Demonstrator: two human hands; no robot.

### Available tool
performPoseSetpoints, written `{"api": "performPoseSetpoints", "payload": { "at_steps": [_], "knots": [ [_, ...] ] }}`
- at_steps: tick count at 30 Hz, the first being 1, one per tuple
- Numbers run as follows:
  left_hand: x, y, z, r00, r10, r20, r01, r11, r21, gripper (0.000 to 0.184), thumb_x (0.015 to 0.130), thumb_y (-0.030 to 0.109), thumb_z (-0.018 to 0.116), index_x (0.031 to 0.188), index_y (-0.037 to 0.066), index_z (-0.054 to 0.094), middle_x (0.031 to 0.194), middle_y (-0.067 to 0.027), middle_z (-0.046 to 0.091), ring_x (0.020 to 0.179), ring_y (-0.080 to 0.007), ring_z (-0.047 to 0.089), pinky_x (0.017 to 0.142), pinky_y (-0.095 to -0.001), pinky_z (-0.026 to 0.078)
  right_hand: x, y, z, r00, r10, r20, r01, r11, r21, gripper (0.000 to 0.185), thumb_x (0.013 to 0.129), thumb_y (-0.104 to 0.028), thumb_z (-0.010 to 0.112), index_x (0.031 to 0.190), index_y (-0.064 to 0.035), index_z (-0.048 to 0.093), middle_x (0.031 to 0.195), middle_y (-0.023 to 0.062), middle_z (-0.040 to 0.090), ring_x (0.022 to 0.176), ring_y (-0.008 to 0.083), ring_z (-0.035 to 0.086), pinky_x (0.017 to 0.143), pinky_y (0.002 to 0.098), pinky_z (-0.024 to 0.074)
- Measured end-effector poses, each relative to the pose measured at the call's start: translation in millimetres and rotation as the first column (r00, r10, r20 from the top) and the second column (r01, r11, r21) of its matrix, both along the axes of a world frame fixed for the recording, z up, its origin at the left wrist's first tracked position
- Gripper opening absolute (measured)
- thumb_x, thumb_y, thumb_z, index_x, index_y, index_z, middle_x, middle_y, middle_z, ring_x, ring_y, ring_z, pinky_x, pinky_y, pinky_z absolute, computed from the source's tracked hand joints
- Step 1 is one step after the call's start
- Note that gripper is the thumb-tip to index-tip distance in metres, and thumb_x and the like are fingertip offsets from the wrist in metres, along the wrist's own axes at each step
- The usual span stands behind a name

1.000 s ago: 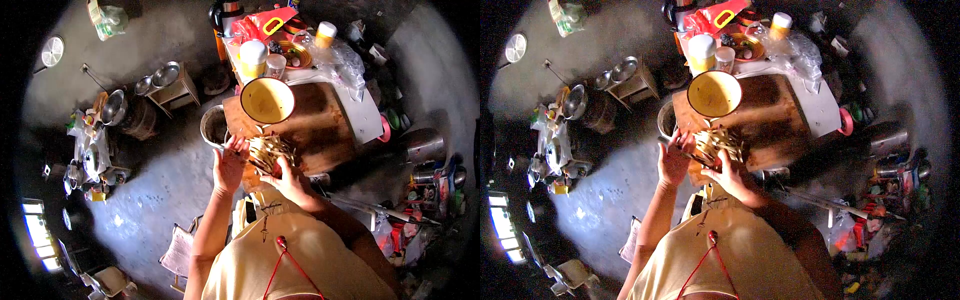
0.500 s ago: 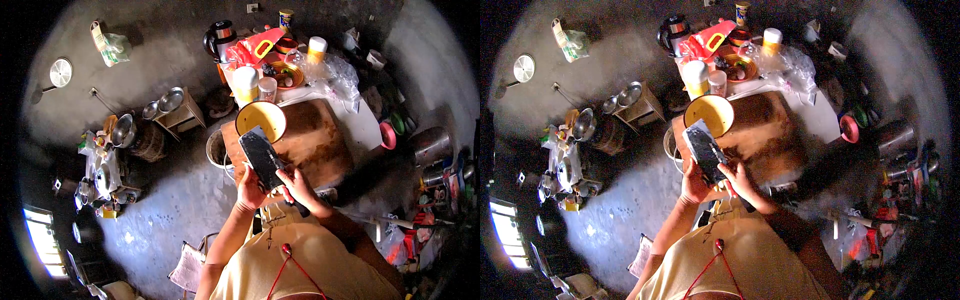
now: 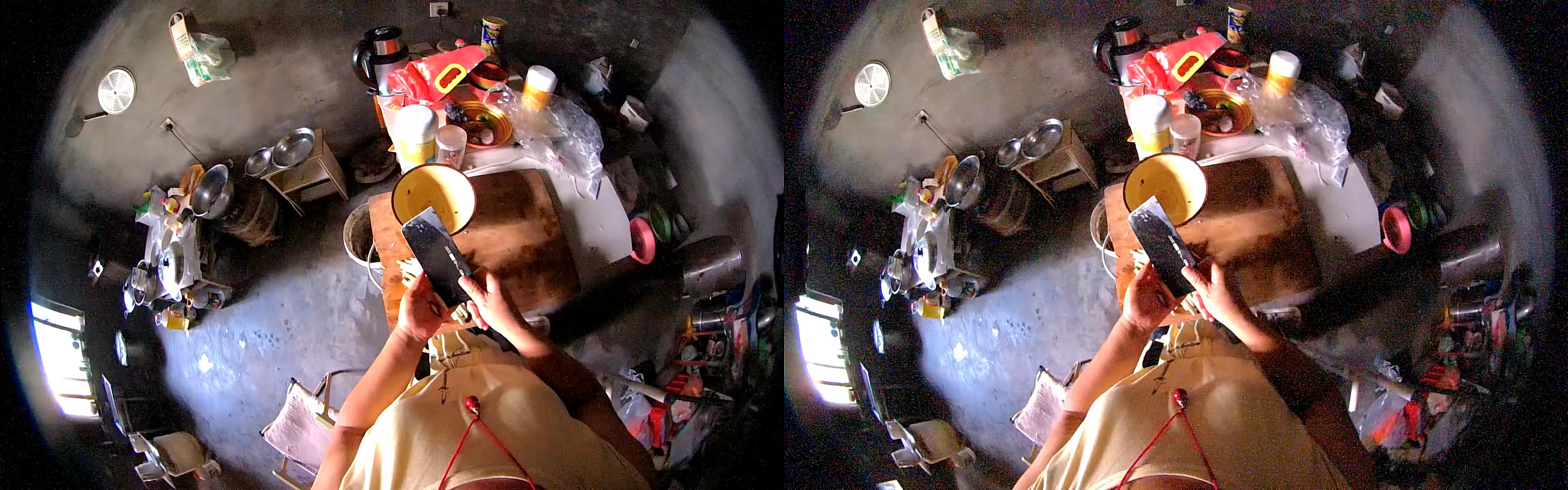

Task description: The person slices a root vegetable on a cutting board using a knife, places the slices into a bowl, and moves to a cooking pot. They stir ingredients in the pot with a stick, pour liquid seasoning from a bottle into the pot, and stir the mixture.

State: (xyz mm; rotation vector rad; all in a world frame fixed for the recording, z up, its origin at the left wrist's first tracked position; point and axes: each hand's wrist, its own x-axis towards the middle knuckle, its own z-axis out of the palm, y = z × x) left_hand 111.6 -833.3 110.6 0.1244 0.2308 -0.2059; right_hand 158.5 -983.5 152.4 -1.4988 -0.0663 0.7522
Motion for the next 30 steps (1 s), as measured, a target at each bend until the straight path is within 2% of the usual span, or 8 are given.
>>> {"api": "performPoseSetpoints", "payload": {
  "at_steps": [7,10,13,18,24,25,27,30],
  "knots": [
    [-4,-7,10,0.996,0.080,-0.039,-0.070,0.978,0.196,0.045,0.092,0.042,0.037,0.122,0.010,0.045,0.118,-0.0111,0.054,0.111,-0.0276,0.051,0.094,-0.0442,0.041,14,0,-8,0.999,0.028,-0.022,-0.030,0.997,-0.071,0.042,0.083,-0.042,0.059,0.100,-0.0127,0.035,0.045,-0.0002,0.041,0.027,0.0103,0.037,0.023,0.0243,0.0272],
    [-5,-6,5,0.994,0.054,-0.092,-0.050,0.998,0.048,0.036,0.092,0.036,0.041,0.115,0.010,0.050,0.108,-0.0068,0.060,0.079,-0.0150,0.061,0.052,-0.0199,0.049,18,-3,-3,0.998,0.015,-0.067,-0.020,0.996,-0.088,0.046,0.081,-0.045,0.060,0.105,-0.0143,0.035,0.047,-0.0006,0.043,0.028,0.0094,0.037,0.024,0.0239,0.0284],
    [3,-21,20,0.931,0.201,-0.305,-0.152,0.972,0.179,0.034,0.091,0.036,0.043,0.113,0.012,0.051,0.105,-0.0055,0.061,0.065,-0.0095,0.058,0.038,-0.0110,0.037,20,-2,10,0.999,0.034,-0.034,-0.036,0.996,-0.080,0.046,0.082,-0.044,0.060,0.108,-0.0139,0.035,0.047,-0.0011,0.043,0.028,0.0092,0.036,0.024,0.0238,0.0280],
    [-8,-7,-7,0.978,0.187,-0.092,-0.192,0.980,-0.043,0.022,0.092,0.033,0.044,0.097,0.014,0.053,0.088,-0.0047,0.058,0.079,-0.0225,0.055,0.077,-0.0419,0.045,23,5,-3,0.988,-0.148,-0.046,0.147,0.989,-0.012,0.060,0.086,-0.036,0.057,0.127,-0.0049,0.026,0.060,0.0058,0.053,0.033,0.0112,0.040,0.029,0.0240,0.0323],
    [6,-10,-11,0.935,0.286,-0.210,-0.290,0.957,0.012,0.024,0.091,0.030,0.044,0.100,0.009,0.053,0.089,-0.0067,0.058,0.081,-0.0216,0.054,0.074,-0.0359,0.046,25,32,-42,0.838,-0.206,0.506,0.111,0.971,0.211,0.025,0.087,-0.019,0.060,0.096,0.0003,0.047,0.078,0.0020,0.049,0.061,0.0104,0.048,0.052,0.0249,0.0399],
    [7,-9,-8,0.937,0.286,-0.201,-0.295,0.955,-0.020,0.025,0.091,0.030,0.044,0.101,0.009,0.054,0.090,-0.0066,0.058,0.081,-0.0210,0.053,0.074,-0.0350,0.047,20,28,-23,0.944,-0.107,0.312,0.006,0.952,0.307,0.024,0.086,-0.017,0.061,0.095,0.0010,0.047,0.081,0.0018,0.052,0.062,0.0110,0.050,0.052,0.0259,0.0404],
    [6,-9,3,0.918,0.320,-0.233,-0.326,0.945,0.014,0.026,0.092,0.029,0.042,0.100,0.008,0.055,0.090,-0.0064,0.059,0.079,-0.0172,0.054,0.067,-0.0288,0.046,19,22,7,0.607,0.029,0.794,0.072,0.993,-0.091,0.030,0.082,-0.029,0.065,0.086,-0.0019,0.051,0.064,0.0073,0.054,0.054,0.0147,0.054,0.048,0.0302,0.0408],
    [2,-5,7,0.901,0.367,-0.232,-0.371,0.928,0.028,0.028,0.092,0.026,0.040,0.101,0.005,0.057,0.094,-0.0056,0.063,0.080,-0.0130,0.059,0.059,-0.0204,0.049,15,17,-4,0.607,0.045,0.793,0.022,0.997,-0.073,0.030,0.080,-0.028,0.067,0.088,-0.0027,0.052,0.069,0.0105,0.057,0.058,0.0206,0.056,0.052,0.0319,0.0431]
  ]
}}
